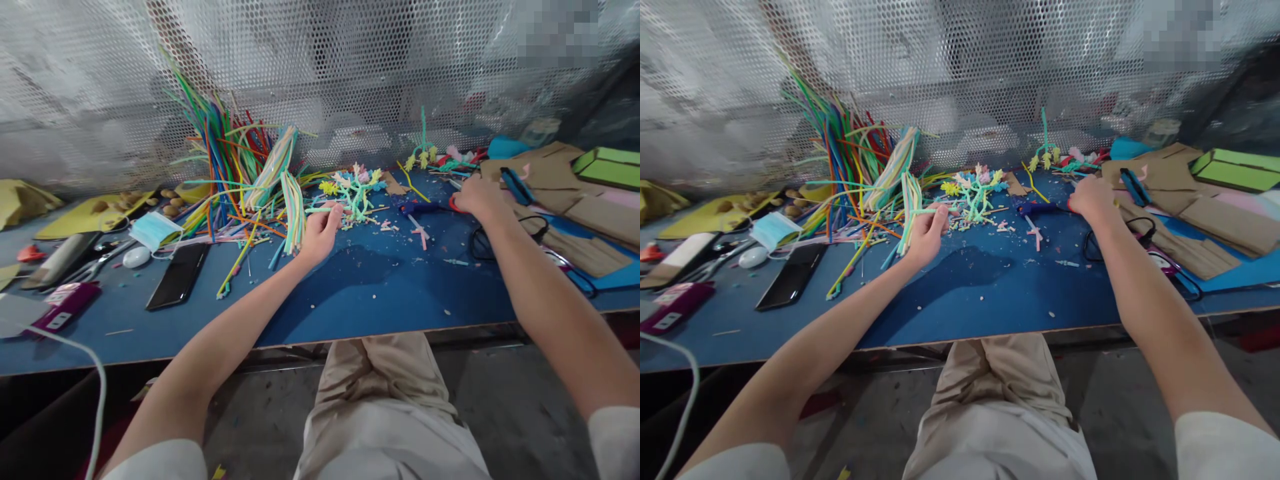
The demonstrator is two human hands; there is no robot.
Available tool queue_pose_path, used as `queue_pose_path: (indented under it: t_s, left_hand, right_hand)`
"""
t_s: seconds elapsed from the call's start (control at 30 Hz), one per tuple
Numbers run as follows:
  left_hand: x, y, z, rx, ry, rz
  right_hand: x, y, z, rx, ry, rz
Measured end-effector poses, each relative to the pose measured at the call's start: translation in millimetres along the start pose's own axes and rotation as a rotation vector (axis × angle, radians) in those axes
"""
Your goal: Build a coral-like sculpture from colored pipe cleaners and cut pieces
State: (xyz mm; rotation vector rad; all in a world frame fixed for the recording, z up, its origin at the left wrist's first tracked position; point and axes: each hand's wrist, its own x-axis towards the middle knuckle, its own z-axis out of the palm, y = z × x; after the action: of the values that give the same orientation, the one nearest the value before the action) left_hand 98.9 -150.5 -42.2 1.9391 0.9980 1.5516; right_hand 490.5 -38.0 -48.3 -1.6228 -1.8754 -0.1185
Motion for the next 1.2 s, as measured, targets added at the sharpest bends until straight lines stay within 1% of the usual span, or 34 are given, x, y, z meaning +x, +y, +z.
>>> queue_pose_path:
  t_s: [0.03,0.07,0.1,0.2,0.27,0.33,0.37,0.43,0.53,0.67,0.83,0.87,0.93,1.0,1.07,1.13,1.2]
  left_hand:
    - [0,0,0.2,0.007,-0.001,0.011]
    - [-1,-1,0.6,0.013,-0.003,0.023]
    - [-2,-2,1.1,0.019,-0.011,0.034]
    - [-6,-6,3.5,0.041,-0.041,0.051]
    - [-9,-7,5.1,0.066,-0.054,0.060]
    - [-11,-7,6.1,0.089,-0.051,0.067]
    - [-12,-6,6.2,0.097,-0.053,0.074]
    - [-12,-4,5.9,0.109,-0.063,0.094]
    - [-11,-1,5.6,0.118,-0.088,0.136]
    - [-12,-2,7.8,0.126,-0.116,0.148]
    - [-15,-1,10.1,0.167,-0.121,0.124]
    - [-16,0,9.8,0.182,-0.130,0.119]
    - [-16,3,8.4,0.221,-0.184,0.134]
    - [-16,8,6.8,0.273,-0.280,0.217]
    - [-15,12,5.4,0.360,-0.355,0.373]
    - [-15,16,3.9,0.487,-0.339,0.530]
    - [-14,21,2.2,0.606,-0.259,0.606]
  right_hand:
    - [-1,-6,0,-0.022,0.010,0.023]
    - [-3,-18,-1,-0.043,0.017,0.042]
    - [-6,-34,-1,-0.026,0.035,0.029]
    - [-24,-95,-2,0.134,0.008,-0.148]
    - [-42,-134,-2,0.348,0.004,-0.282]
    - [-60,-164,0,0.551,-0.004,-0.386]
    - [-68,-175,1,0.623,-0.008,-0.410]
    - [-80,-188,3,0.725,-0.028,-0.428]
    - [-87,-195,6,0.809,0.009,-0.442]
    - [-87,-192,10,0.851,0.112,-0.486]
    - [-85,-190,10,0.804,0.178,-0.472]
    - [-84,-190,9,0.791,0.188,-0.471]
    - [-84,-190,8,0.775,0.216,-0.469]
    - [-83,-189,8,0.767,0.250,-0.466]
    - [-80,-185,9,0.763,0.274,-0.472]
    - [-77,-181,12,0.756,0.271,-0.490]
    - [-75,-177,15,0.742,0.249,-0.502]
